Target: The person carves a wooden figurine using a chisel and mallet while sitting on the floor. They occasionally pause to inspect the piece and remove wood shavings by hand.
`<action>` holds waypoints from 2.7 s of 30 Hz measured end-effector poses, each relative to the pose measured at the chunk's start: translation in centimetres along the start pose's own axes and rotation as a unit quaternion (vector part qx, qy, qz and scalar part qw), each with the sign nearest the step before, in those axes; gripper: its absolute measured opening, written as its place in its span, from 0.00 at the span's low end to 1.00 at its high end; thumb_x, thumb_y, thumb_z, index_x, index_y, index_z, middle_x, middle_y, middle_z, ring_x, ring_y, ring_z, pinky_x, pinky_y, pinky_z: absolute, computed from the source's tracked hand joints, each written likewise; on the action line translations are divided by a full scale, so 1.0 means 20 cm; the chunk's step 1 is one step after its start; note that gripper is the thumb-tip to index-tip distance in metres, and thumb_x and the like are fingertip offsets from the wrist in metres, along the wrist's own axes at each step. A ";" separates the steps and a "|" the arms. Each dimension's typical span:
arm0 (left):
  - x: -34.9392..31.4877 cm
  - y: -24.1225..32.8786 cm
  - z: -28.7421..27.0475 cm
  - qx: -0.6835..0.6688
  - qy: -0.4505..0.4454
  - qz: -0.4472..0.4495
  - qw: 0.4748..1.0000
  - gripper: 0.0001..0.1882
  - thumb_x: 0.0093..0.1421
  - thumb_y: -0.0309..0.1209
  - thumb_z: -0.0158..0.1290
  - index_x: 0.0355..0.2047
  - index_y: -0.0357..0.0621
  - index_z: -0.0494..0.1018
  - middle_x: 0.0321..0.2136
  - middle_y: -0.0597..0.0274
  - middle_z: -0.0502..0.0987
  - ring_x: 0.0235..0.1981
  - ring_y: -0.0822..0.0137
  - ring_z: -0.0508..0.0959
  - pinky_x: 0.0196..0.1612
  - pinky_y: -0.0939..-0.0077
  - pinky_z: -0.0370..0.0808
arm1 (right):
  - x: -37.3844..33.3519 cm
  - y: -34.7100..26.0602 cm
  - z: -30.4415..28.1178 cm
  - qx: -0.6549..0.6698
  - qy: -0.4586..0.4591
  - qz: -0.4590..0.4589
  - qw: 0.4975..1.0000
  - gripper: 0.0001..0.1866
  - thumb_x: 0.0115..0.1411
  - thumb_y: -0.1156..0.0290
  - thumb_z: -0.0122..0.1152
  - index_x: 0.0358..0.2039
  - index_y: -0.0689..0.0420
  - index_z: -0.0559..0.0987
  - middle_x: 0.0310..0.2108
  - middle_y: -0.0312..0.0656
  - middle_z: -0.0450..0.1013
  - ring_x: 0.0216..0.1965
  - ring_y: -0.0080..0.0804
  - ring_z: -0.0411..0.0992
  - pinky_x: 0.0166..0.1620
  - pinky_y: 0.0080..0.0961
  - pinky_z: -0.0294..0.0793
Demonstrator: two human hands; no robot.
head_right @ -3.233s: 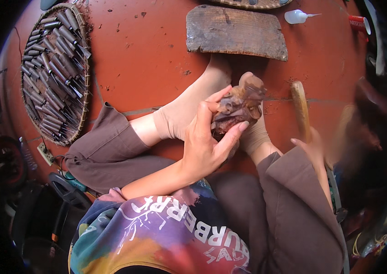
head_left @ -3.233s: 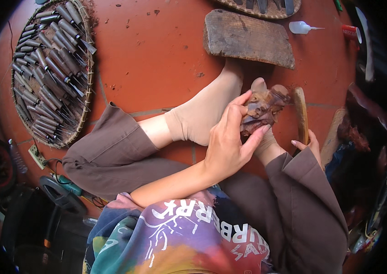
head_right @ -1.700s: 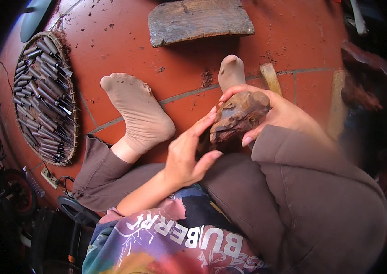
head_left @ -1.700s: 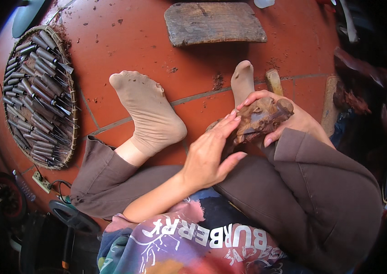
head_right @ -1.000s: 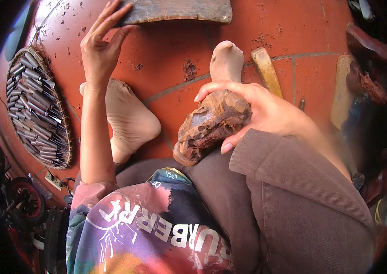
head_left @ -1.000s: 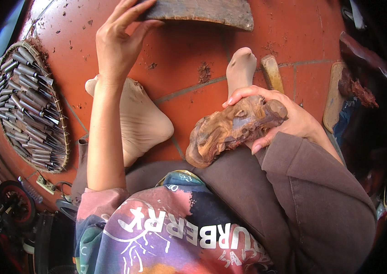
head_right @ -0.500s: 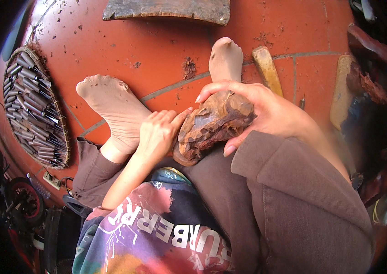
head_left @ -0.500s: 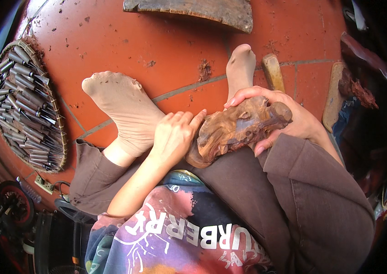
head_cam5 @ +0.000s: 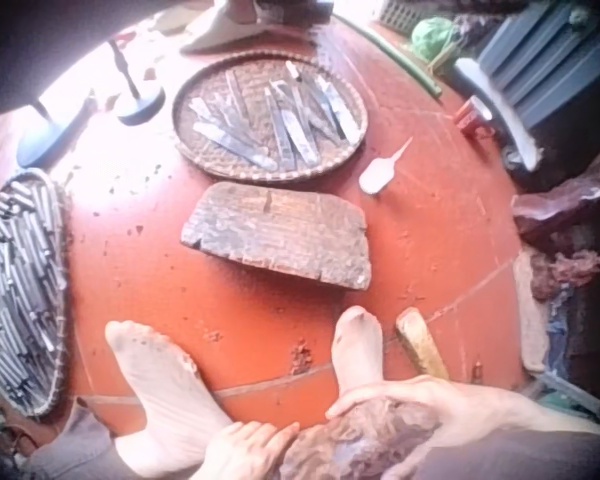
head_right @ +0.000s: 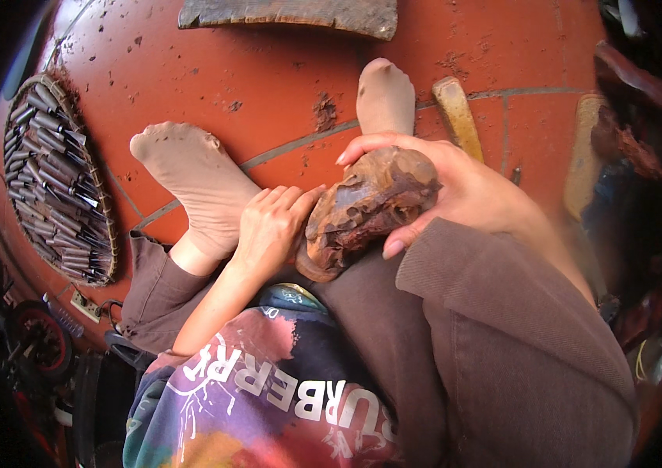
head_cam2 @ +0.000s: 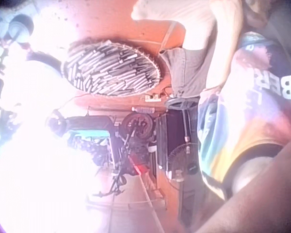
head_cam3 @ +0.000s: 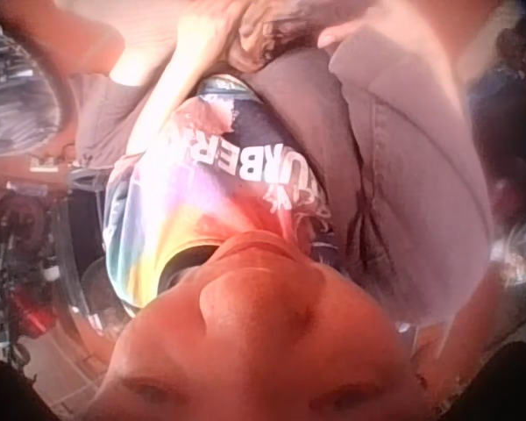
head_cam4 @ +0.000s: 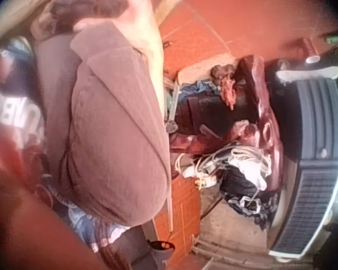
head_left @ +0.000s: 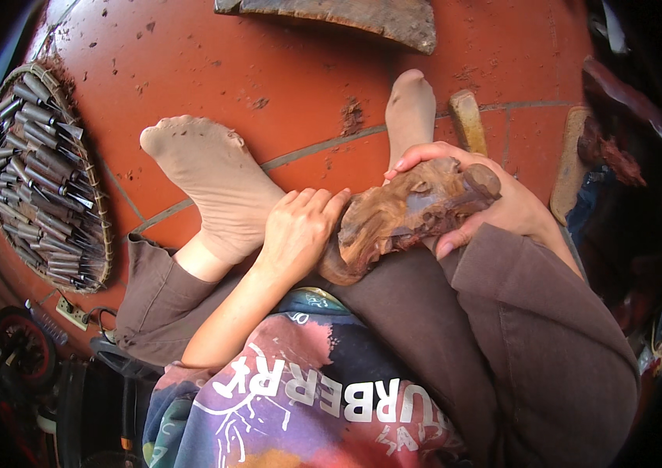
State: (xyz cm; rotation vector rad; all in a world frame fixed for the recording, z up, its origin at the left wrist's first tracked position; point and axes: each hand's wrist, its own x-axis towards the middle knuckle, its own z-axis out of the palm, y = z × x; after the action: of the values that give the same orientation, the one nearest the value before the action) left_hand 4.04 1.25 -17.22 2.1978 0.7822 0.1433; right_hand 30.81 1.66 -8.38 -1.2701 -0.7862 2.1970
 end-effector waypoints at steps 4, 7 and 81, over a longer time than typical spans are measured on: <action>0.03 0.03 -0.02 -0.192 0.131 -0.065 0.970 0.11 0.57 0.20 0.56 0.41 0.37 0.78 0.30 0.53 0.80 0.32 0.55 0.80 0.36 0.65 0.77 | 0.00 0.00 0.01 0.025 -0.004 0.002 1.000 0.43 0.43 0.83 0.76 0.60 0.58 0.67 0.49 0.38 0.75 0.52 0.27 0.72 0.56 0.26 0.72; 0.06 0.08 -0.12 -0.290 0.169 -0.110 0.936 0.12 0.58 0.20 0.56 0.44 0.35 0.78 0.33 0.52 0.81 0.34 0.58 0.82 0.37 0.69 0.77 | 0.00 -0.03 0.00 -0.067 -0.011 -0.021 0.997 0.42 0.43 0.82 0.76 0.60 0.57 0.67 0.48 0.39 0.76 0.51 0.27 0.73 0.56 0.27 0.71; -0.15 0.00 -0.17 -0.110 0.115 -0.086 0.983 0.08 0.56 0.23 0.60 0.37 0.41 0.80 0.26 0.59 0.78 0.26 0.60 0.79 0.31 0.69 0.75 | -0.07 -0.04 -0.04 -0.253 -0.023 -0.092 0.963 0.22 0.46 0.61 0.69 0.41 0.58 0.81 0.50 0.52 0.73 0.54 0.43 0.72 0.57 0.36 0.68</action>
State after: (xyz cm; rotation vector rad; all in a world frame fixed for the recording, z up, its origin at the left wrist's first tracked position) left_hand 0.49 1.62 -14.42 1.9165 1.0293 0.3849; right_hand 32.33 1.51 -7.30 -1.3066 -1.4919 1.9461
